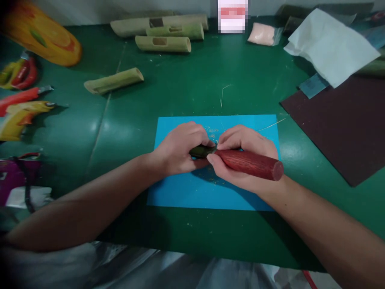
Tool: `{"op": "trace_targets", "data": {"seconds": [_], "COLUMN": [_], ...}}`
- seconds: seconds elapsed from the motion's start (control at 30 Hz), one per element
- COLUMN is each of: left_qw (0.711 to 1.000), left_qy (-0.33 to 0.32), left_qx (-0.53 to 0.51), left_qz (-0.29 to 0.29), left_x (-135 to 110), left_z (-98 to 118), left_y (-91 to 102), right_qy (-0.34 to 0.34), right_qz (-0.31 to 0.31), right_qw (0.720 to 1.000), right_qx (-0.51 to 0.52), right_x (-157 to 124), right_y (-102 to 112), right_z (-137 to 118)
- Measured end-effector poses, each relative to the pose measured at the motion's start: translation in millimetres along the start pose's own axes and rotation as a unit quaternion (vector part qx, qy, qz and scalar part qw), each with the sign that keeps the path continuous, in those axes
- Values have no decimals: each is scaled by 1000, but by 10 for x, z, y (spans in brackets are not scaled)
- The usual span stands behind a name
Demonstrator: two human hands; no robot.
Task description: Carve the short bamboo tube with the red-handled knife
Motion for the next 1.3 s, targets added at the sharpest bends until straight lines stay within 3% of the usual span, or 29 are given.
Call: {"op": "trace_targets", "data": {"seconds": [0.1, 0.27, 0.43, 0.57, 0.73, 0.83, 0.9, 1.07, 1.3], "left_qw": [1000, 998, 999, 998, 999, 998, 998, 999, 997], "left_qy": [-12, -42, -32, -50, -44, -46, -51, -48, -53], "left_qx": [-13, -29, -18, -19, -19, -22, -22, -21, -45], "left_qz": [1, 20, 9, 24, 23, 24, 27, 13, 15], "left_x": [20, 22, 19, 10, 2, 7, 11, 15, -4], "left_z": [-22, -57, -67, -74, -79, -69, -66, -86, -86], "left_y": [10, -10, -27, -30, -27, -15, -7, -10, -28], "right_qy": [1, 62, 88, 80, 76, 72, 84, 138, 91], "right_qz": [-20, -40, -74, -71, -17, -49, -65, -40, -58], "right_qw": [1000, 997, 993, 994, 997, 996, 994, 989, 994], "right_qx": [1, -6, -5, -6, 26, 10, 1, 24, -10], "right_x": [28, 78, 131, 116, 66, 82, 105, 130, 92], "right_y": [2, 33, 91, 87, 33, 33, 34, 2, 89], "right_z": [-10, 12, 30, 35, 40, 35, 41, 75, 18]}}
Point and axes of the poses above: each hand's wrist, its own x-axis towards the middle knuckle, its own y-axis out of the back of the hand, z = x × y, the point moved 1 cm from there along x, towards the middle knuckle, and after that the axes turned 6 degrees about -x, right-handed, at the moved point
